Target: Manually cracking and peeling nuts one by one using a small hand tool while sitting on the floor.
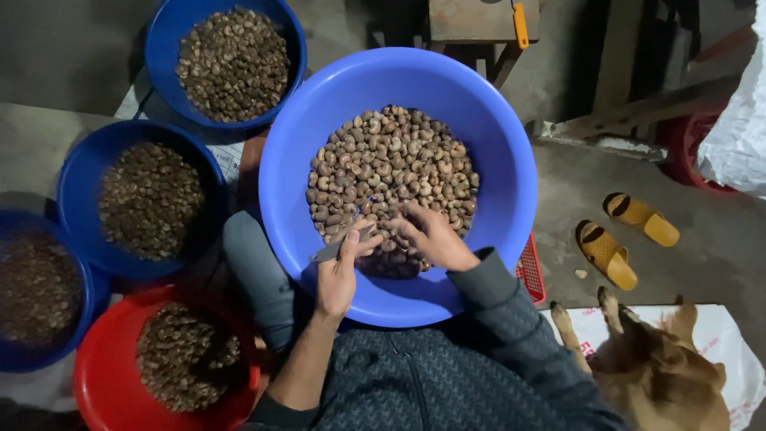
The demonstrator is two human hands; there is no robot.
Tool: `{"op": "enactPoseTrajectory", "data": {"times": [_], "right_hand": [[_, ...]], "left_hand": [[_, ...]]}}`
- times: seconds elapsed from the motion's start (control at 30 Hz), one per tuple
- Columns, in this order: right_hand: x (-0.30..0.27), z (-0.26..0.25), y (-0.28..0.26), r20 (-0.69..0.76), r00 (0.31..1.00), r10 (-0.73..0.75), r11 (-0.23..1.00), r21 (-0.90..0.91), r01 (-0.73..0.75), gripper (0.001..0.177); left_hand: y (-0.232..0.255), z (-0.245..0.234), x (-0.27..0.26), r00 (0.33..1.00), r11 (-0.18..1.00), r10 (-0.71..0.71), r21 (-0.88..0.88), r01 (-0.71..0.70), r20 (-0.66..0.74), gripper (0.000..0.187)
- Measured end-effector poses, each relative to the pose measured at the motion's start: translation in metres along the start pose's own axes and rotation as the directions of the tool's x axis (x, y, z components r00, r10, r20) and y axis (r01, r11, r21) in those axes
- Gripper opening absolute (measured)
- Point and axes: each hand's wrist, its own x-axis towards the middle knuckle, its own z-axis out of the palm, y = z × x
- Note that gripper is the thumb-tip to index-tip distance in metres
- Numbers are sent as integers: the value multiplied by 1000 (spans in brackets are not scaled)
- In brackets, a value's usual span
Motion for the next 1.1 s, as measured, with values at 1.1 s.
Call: {"op": "enactPoseTrajectory", "data": {"times": [1.1], "right_hand": [[-24,19,9,-148,978,-150,902,384,197,39]], "left_hand": [[-5,9,10,974,978,201,27,-205,109,33]]}}
